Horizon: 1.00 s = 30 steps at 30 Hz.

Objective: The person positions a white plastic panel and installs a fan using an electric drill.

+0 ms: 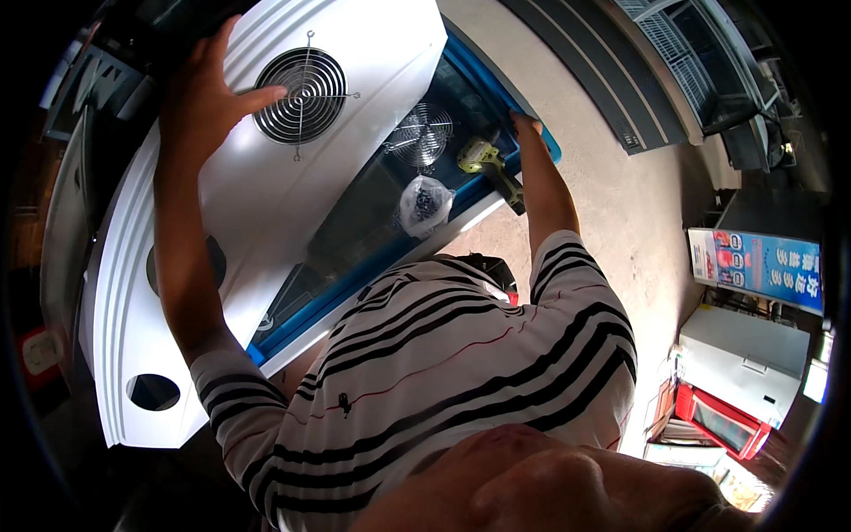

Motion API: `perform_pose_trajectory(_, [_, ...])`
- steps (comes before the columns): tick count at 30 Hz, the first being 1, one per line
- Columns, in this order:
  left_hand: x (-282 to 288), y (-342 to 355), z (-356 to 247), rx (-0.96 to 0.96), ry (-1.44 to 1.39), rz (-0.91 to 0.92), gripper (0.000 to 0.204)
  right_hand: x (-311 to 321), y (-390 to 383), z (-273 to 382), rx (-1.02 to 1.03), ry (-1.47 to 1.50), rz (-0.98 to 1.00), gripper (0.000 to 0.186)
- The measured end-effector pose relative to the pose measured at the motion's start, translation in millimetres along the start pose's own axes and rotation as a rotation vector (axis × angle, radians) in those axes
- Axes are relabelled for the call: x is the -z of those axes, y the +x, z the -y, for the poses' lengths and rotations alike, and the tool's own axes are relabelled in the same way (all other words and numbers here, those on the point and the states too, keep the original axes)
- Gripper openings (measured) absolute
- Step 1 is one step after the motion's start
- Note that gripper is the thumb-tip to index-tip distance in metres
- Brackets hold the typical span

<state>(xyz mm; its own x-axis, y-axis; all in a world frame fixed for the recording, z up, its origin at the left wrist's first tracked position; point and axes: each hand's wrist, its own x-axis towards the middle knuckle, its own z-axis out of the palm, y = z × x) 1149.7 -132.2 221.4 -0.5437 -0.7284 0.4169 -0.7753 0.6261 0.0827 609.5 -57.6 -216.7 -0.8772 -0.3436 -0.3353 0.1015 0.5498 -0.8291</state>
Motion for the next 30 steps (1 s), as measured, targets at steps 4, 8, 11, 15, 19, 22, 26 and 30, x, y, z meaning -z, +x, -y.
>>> perform_pose_trajectory(4, [-4.5,8.9,-9.1,-0.035,-0.010,-0.014,0.096,33.7,-23.7,0.5,0.042,-0.352,0.076,0.039])
perform_pose_trajectory(8, [-14.6,2.2,6.7,-0.019,-0.004,-0.022,0.095,55.5,-129.4,17.4,0.390,-0.533,0.173,0.076])
perform_pose_trajectory(11, [-9.9,4.8,2.9,-0.034,-0.037,-0.027,0.096,85.5,-198.9,30.3,0.403,-0.759,0.374,0.106])
perform_pose_trajectory(15, [-7.2,4.6,5.4,-0.046,-0.045,-0.025,0.098,85.5,-233.7,32.0,0.466,-0.990,0.364,0.104])
perform_pose_trajectory(19, [-10.5,5.5,0.2,-0.029,0.031,-0.079,0.102,75.2,-235.7,17.5,0.427,-1.092,0.192,0.082])
perform_pose_trajectory(22, [-9.0,6.9,3.6,0.028,0.033,-0.013,0.109,73.4,-239.6,8.7,0.535,-0.982,0.082,0.061])
perform_pose_trajectory(26, [-8.7,5.8,-0.4,0.085,0.073,0.000,0.106,90.6,-259.3,19.1,0.639,-0.833,0.045,0.062])
perform_pose_trajectory(30, [-1.4,9.4,1.6,0.088,0.127,0.038,0.102,115.2,-302.3,70.3,0.914,-0.312,0.140,0.062])
